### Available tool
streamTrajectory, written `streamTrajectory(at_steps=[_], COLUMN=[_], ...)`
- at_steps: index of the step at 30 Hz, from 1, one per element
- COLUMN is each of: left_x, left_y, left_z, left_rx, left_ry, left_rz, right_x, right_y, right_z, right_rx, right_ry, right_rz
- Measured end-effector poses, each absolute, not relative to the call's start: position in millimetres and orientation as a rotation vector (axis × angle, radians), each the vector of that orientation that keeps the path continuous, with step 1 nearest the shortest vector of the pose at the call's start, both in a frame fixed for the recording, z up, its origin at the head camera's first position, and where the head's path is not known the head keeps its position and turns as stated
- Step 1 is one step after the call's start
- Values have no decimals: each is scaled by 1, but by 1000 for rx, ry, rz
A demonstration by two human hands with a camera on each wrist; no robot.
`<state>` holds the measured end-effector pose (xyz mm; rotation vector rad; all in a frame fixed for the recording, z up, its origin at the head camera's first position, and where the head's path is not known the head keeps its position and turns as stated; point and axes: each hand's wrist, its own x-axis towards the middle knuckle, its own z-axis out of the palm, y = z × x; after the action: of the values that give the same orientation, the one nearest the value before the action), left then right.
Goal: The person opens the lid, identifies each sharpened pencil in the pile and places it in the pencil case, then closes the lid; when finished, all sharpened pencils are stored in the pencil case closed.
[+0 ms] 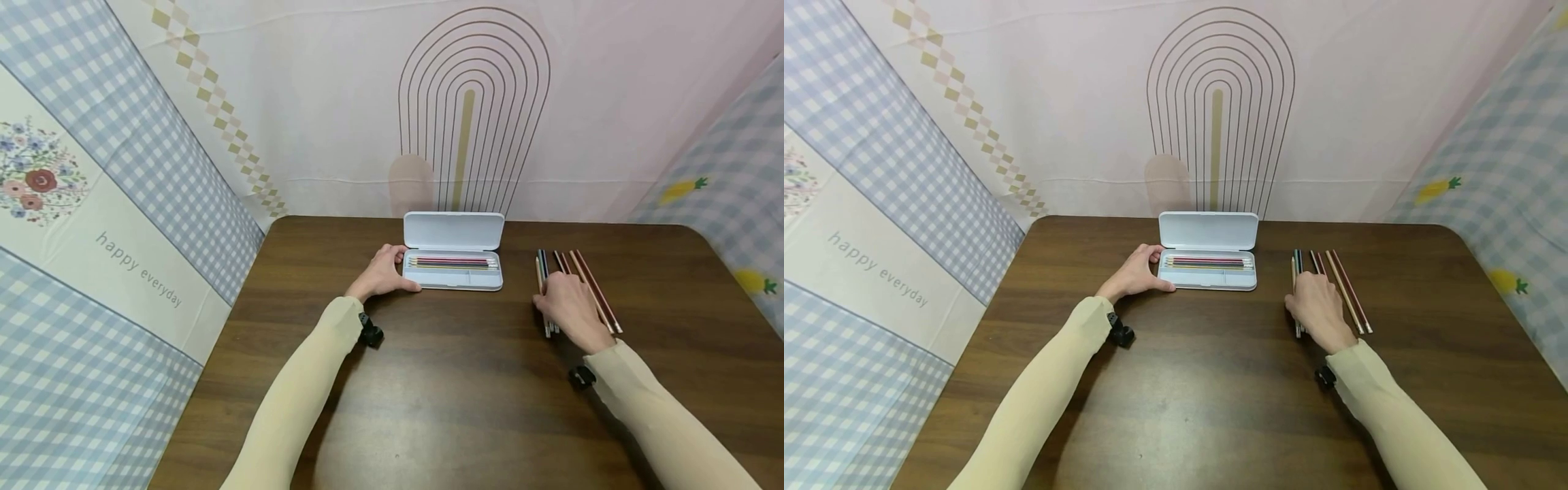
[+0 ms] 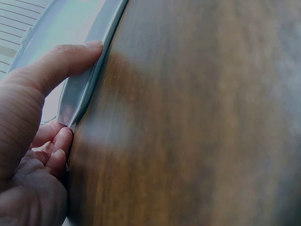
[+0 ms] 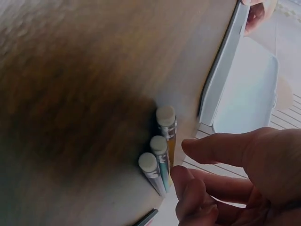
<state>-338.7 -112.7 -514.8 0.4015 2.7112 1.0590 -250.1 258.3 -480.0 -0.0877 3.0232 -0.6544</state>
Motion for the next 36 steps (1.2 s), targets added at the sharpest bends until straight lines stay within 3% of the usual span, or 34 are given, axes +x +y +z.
streamTrajectory(at_steps=[36], left_x=[-337], left_y=[-111], left_z=[-514], left_rx=[390], left_ry=[2712], left_rz=[1059], right_x=[-259], right_y=[257], right_z=[-487], right_rx=[50], right_ry=[3002], right_rz=[-596])
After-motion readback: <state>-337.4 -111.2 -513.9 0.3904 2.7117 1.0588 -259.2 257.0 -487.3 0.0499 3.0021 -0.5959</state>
